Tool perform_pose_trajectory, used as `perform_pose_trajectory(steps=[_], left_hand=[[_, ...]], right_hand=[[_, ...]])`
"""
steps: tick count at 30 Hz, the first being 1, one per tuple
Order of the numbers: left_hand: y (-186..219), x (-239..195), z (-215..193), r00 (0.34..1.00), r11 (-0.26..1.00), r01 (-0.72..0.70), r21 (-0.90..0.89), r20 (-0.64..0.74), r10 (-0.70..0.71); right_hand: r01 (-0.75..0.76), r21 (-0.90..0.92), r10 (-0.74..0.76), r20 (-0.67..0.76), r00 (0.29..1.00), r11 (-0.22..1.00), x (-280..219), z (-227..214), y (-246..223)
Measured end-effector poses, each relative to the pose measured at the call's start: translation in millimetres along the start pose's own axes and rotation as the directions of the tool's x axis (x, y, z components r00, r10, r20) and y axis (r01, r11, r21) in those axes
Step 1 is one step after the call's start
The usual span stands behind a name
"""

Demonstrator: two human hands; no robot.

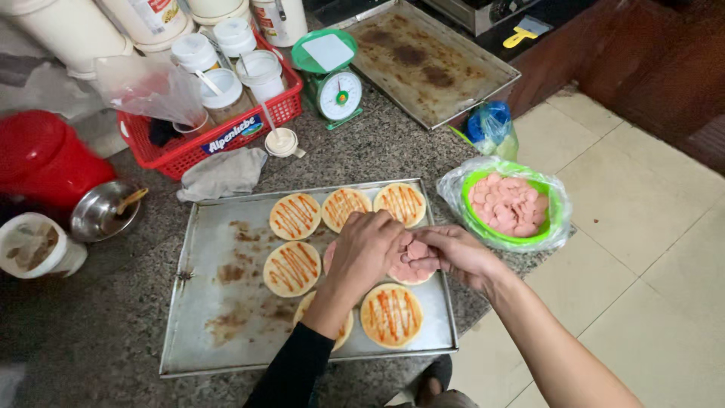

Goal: The person places sliced meat onto round dough bases on a tray, then uses chopsticks to turn dough rings frying in oil. Later, the person removes trays of baked bread from an oven and places them on a metal rack.

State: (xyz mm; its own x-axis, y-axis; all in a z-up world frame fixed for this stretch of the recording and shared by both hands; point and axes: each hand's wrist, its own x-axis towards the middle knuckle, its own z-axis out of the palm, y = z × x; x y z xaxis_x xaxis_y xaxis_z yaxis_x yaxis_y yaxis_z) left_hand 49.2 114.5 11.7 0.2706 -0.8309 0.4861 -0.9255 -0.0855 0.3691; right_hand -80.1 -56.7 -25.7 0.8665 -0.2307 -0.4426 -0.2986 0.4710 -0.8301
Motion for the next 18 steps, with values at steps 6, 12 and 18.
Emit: perform_pose_trajectory(steps=[6,12,18], left_hand=[[-17.3,-49.4,-30.6,0.997,0.997,-0.070,0.037,0.046,0.069],[-29.6,-95.1,-46.3,0.996,0.979,0.042,-0.198,-0.068,-0.056],[-74.7,-161.7,-45.9,0.883,0.853,0.450,-0.264,-0.010,-0.469]], right_hand=[[-0.027,0.172,0.047,-0.111,0.993,0.985,3.3,48.1,46.2],[-0.042,0.194,0.083,-0.205,0.975,0.980,10.1,79.1,86.9],[-0.053,0.246,0.115,-0.245,0.963,0.968,5.7,86.8,107.3]])
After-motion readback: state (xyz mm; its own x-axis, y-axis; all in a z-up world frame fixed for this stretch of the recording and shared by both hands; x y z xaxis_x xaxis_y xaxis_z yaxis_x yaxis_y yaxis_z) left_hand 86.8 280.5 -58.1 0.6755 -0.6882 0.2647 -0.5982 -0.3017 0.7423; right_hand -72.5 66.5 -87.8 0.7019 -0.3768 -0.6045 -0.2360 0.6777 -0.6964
